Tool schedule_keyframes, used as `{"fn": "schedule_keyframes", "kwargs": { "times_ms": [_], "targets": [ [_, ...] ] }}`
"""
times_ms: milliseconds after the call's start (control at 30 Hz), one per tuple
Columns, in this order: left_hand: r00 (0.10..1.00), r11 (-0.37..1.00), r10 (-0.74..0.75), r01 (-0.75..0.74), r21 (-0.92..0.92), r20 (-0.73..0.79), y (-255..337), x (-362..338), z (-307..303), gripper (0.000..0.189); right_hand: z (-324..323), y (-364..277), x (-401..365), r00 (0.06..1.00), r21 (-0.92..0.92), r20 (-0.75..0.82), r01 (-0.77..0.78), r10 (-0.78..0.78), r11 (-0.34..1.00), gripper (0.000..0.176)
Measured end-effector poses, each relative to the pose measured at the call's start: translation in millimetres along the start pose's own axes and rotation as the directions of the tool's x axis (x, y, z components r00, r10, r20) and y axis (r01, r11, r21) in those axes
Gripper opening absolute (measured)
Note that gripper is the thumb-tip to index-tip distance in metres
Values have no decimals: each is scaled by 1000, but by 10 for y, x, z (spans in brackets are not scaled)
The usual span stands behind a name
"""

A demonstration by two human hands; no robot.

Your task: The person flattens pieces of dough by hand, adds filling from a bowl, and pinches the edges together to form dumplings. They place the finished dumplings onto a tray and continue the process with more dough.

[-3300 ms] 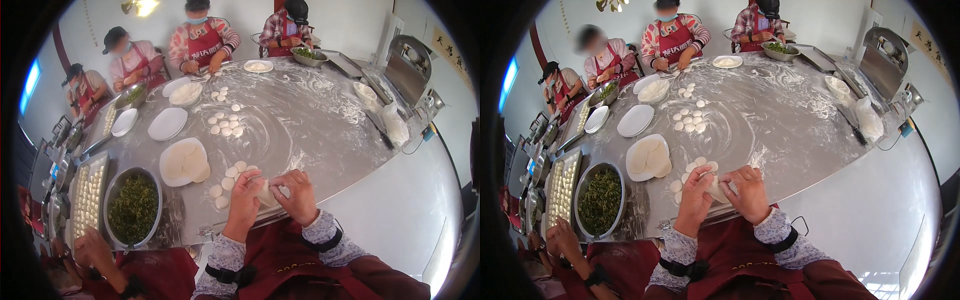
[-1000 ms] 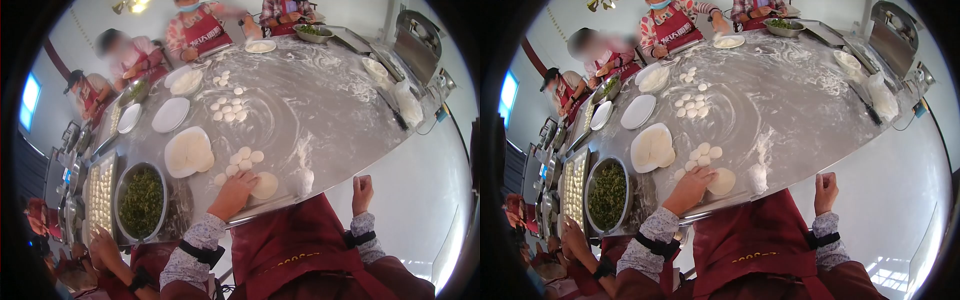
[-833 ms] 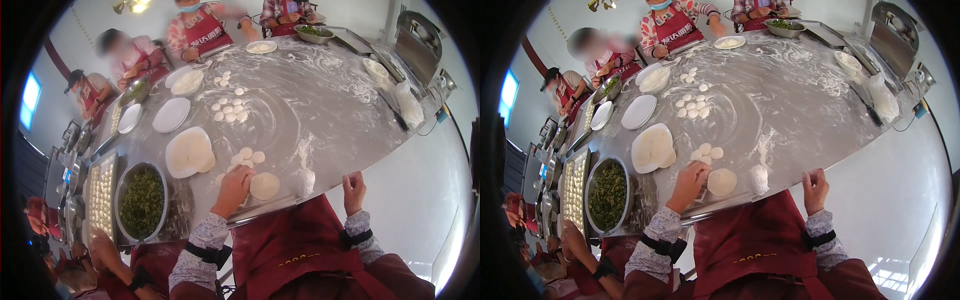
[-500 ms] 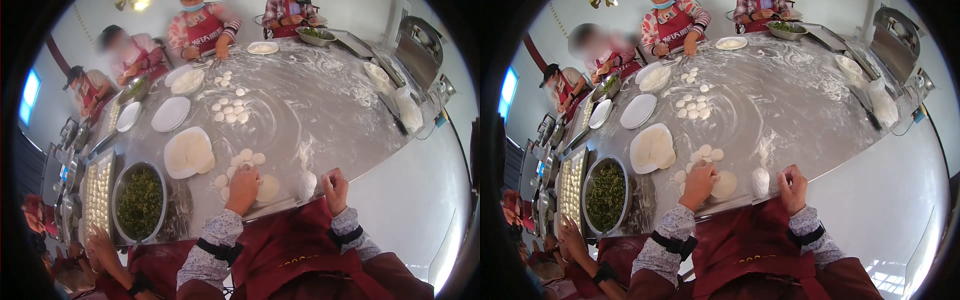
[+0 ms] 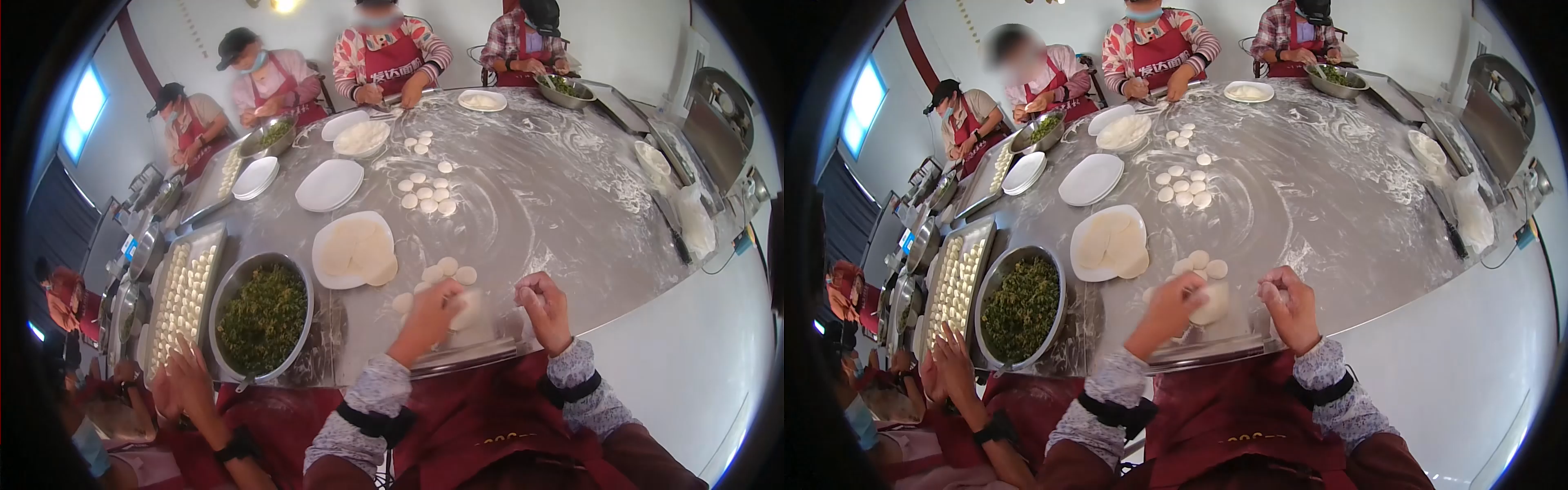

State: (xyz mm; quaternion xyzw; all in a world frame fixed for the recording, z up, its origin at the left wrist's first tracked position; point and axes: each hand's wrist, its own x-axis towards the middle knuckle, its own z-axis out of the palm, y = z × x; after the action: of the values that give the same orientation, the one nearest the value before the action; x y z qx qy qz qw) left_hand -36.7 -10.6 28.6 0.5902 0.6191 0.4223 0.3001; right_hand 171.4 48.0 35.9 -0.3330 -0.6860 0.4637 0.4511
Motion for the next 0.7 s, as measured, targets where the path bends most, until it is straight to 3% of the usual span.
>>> {"fn": "schedule_keyframes", "kwargs": {
  "times_ms": [133, 200, 233, 300, 333, 400, 500, 567, 633, 700],
  "targets": [
    [921, 996, 53, -75, -43, -385, -147, 134, -755, 18, 43, -1, 63, 999, 75, 7, -39, 38, 996, 11],
    [673, 943, 251, -10, 331, -696, -371, 120, -1002, 18, 47, 5, 63, 998, 34, -6, -69, 69, 997, 10],
    [673, 943, 251, -10, 332, -695, -392, 53, -1030, 18, 49, 25, 61, 998, 34, -6, -69, 69, 997, 10],
    [852, 881, 127, 138, 452, -507, -421, -134, -1028, 17, 64, 89, 68, 996, 13, -54, -66, 67, 998, 10],
    [934, 908, -53, 192, 371, -354, -321, -195, -936, 16, 70, 110, 59, 996, 12, -55, -74, 75, 997, 10],
    [996, 859, -51, 81, 506, -71, -570, -298, -689, 22, 87, 125, 90, 994, -84, -109, -19, 10, 996, 10],
    [980, 789, -137, 197, 581, -145, -326, -343, -337, 28, 77, 26, 73, 994, -98, -98, -56, 47, 994, 10],
    [986, 775, -117, 167, 609, -122, -287, -344, -188, 33, 76, 40, 48, 992, -97, -115, -65, 54, 993, 11],
    [996, 871, 5, 39, 489, -89, -155, -344, -37, 27, 87, 84, 52, 990, -94, -127, -69, 57, 993, 12],
    [999, 877, 34, -20, 480, -21, -134, -286, 87, 23, 92, 123, 52, 988, -131, -151, -5, -15, 991, 13]
  ]
}}
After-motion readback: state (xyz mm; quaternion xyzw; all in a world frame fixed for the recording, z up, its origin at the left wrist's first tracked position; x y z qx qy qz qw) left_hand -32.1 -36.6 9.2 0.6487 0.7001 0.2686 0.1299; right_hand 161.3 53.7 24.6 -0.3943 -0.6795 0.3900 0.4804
